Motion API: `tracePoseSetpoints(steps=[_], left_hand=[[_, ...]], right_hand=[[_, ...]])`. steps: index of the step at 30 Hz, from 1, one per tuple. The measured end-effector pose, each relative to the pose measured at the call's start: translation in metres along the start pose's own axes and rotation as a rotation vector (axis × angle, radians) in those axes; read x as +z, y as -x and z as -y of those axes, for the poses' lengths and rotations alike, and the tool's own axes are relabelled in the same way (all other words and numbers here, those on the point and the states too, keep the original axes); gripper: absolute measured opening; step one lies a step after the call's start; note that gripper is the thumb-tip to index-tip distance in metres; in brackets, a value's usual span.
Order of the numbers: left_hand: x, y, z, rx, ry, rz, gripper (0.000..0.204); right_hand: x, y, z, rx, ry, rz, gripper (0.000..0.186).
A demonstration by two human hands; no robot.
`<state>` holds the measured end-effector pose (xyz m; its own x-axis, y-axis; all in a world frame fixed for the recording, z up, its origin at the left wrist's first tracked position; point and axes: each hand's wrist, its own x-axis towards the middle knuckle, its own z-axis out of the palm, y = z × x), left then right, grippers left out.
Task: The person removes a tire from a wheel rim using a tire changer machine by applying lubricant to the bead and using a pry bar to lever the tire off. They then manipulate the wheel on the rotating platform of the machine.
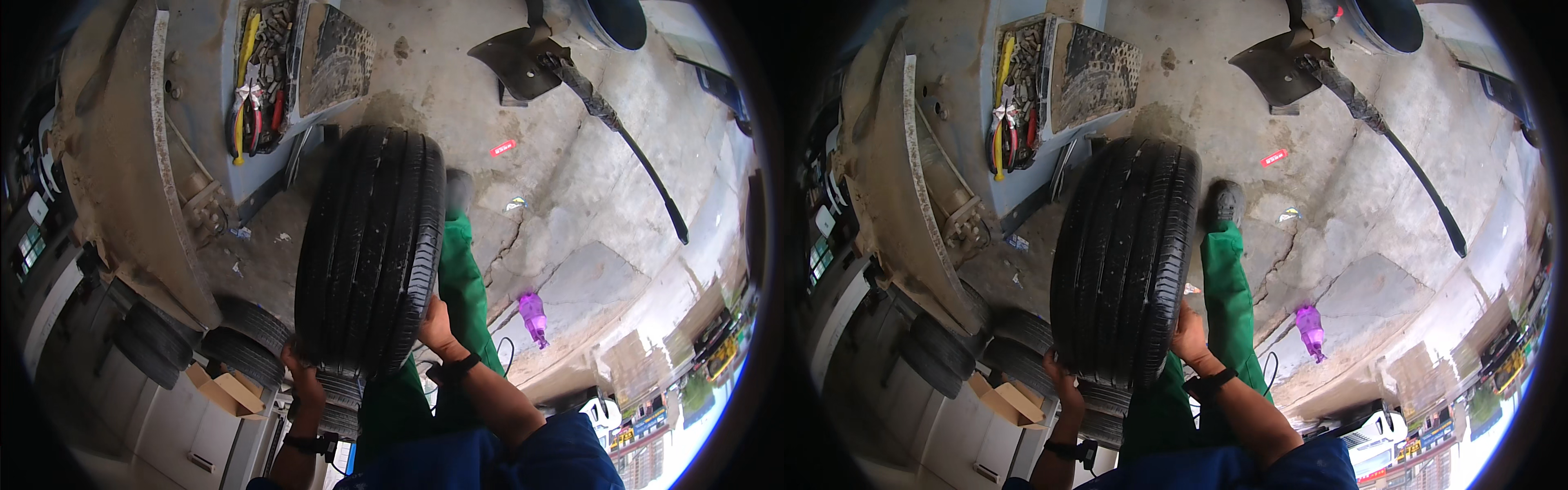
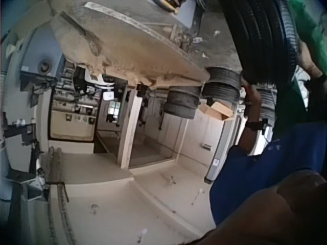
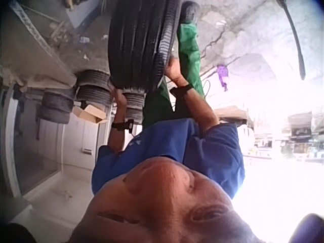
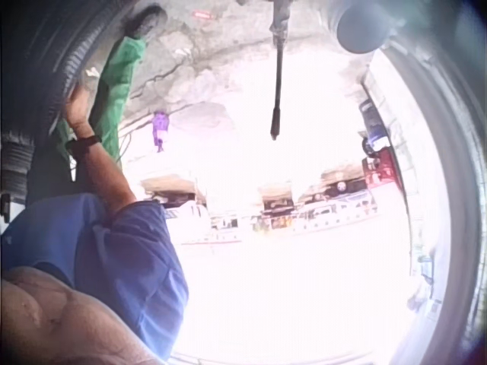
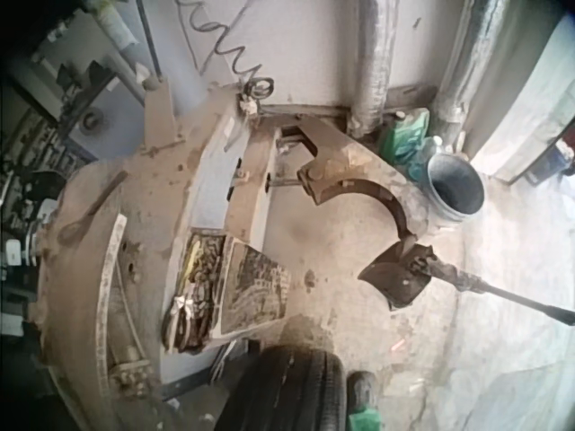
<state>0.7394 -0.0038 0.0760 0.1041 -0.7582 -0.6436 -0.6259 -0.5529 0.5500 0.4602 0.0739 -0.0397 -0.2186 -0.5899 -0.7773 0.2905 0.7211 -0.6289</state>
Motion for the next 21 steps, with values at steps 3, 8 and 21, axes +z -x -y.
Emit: tracePoseSetpoints(steps=[3, 8, 21], left_hand=[[0.014, 0.000, -0.004, -0.152, 0.227, 0.044, 0.071], [0.013, 0.010, -0.002, -0.259, 0.342, 0.021, 0.077], [0.024, 0.026, -0.001, -0.411, 0.258, -0.181, 0.086]], right_hand=[[-0.001, 0.006, -0.017, 0.025, 0.035, 0.027, 0.051], [-0.006, 0.010, -0.024, -0.055, 0.085, 0.090, 0.034], [-0.011, 0.020, -0.042, 0.011, 0.030, 0.100, 0.029]])
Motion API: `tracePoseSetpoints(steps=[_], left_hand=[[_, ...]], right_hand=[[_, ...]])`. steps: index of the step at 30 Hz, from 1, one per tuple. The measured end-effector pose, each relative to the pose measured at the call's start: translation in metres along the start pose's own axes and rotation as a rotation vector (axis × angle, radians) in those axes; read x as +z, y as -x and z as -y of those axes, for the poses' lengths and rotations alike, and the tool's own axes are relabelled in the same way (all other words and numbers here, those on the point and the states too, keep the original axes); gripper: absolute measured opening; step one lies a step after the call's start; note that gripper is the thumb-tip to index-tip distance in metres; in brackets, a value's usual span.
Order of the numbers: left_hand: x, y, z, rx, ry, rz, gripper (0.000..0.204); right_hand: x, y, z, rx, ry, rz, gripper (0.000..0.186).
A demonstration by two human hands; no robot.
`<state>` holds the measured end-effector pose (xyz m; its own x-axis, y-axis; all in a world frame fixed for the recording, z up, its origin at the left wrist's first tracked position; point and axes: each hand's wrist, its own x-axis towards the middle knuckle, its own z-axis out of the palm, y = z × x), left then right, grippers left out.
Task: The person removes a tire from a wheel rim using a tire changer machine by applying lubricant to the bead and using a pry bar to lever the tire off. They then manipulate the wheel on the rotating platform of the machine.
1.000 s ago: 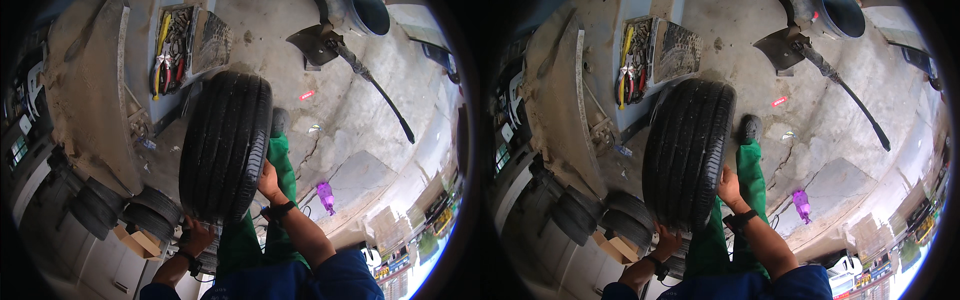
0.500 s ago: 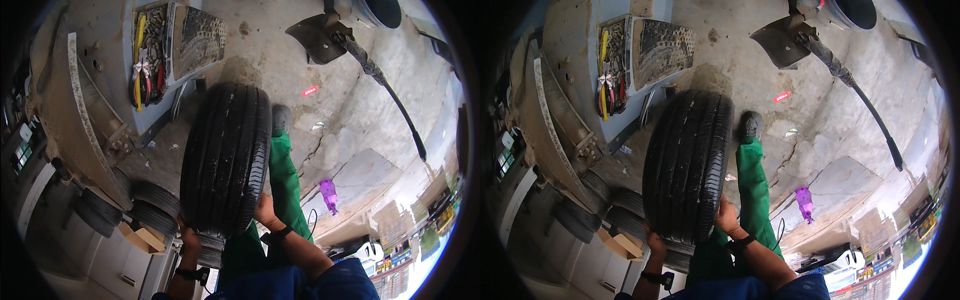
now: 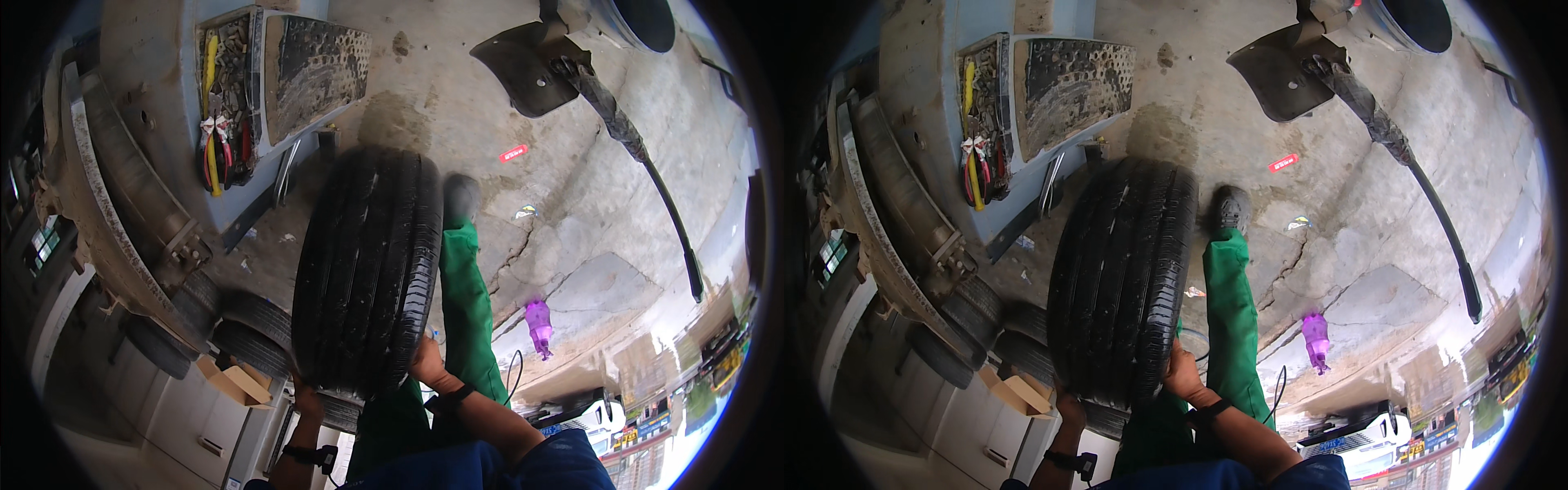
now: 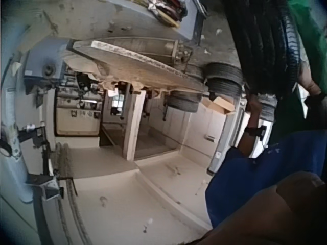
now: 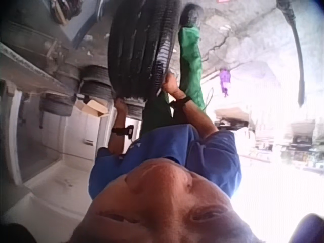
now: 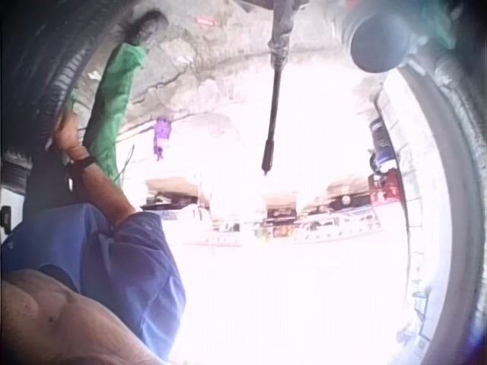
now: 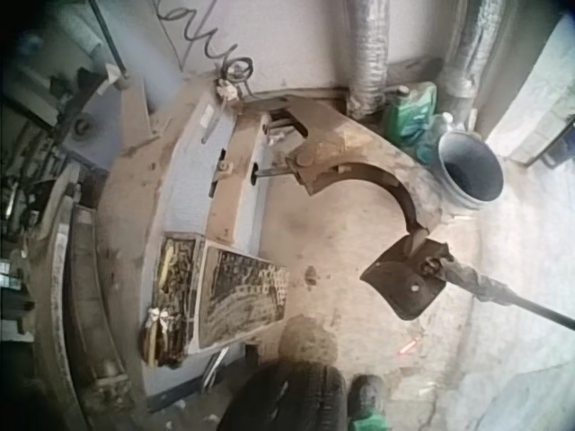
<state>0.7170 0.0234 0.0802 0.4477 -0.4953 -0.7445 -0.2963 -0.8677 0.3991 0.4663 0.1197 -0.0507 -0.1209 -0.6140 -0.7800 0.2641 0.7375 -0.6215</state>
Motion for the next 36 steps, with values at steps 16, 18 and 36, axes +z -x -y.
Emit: tracePoseSetpoints(steps=[16, 18, 36], left_hand=[[0.010, -0.127, -0.138, 0.070, -0.352, 0.602, 0.086], [0.027, -0.139, -0.103, 0.112, -0.239, 0.591, 0.084], [0.129, -0.166, -0.087, 0.478, -0.156, 0.905, 0.078]], right_hand=[[-0.058, -0.027, 0.034, -0.276, 0.183, 0.000, 0.038], [-0.031, -0.032, 0.028, -0.091, -0.376, 0.018, 0.041], [-0.079, -0.081, 0.002, -0.144, -0.472, -0.115, 0.068]])
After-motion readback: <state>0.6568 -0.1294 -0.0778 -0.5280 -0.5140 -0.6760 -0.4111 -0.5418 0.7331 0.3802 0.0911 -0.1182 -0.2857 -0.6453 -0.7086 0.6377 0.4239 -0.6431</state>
